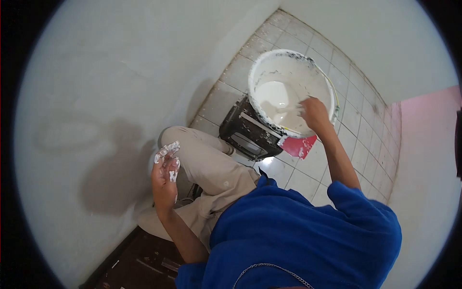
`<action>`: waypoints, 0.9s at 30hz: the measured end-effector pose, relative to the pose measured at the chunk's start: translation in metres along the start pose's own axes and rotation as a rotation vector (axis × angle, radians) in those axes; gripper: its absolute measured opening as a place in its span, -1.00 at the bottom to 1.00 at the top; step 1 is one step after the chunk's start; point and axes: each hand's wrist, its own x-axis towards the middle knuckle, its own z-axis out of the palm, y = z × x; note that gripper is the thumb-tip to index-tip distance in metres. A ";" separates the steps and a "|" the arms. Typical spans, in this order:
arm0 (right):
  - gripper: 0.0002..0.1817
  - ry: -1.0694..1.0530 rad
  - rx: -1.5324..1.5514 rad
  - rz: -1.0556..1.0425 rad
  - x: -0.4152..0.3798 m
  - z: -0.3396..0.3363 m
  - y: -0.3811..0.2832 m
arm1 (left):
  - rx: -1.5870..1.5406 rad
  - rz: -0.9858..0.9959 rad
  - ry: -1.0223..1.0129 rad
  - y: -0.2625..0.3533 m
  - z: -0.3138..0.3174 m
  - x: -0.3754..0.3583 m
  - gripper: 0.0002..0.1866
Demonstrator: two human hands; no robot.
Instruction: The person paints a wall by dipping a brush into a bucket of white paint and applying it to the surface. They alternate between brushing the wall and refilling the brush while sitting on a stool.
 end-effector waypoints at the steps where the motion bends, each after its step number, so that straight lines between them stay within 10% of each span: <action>1: -0.77 -0.001 -0.009 -0.032 0.004 0.001 -0.002 | -0.009 0.009 -0.018 0.001 0.004 0.002 -0.57; 8: -0.78 -0.521 -0.003 0.137 0.009 -0.046 -0.047 | -0.058 -0.069 -0.041 -0.009 0.011 -0.003 -0.57; 12: -0.71 -0.021 0.259 0.024 -0.006 -0.058 -0.074 | -0.357 0.094 -0.207 -0.015 0.023 0.003 -0.48; 17: -0.69 0.210 0.861 -0.102 -0.013 -0.077 -0.196 | -1.514 -0.210 -0.105 -0.004 0.041 0.034 -0.24; 27: -0.40 -0.807 2.399 -0.201 -0.034 -0.047 -0.320 | -1.621 0.202 0.022 0.010 0.028 0.022 -0.24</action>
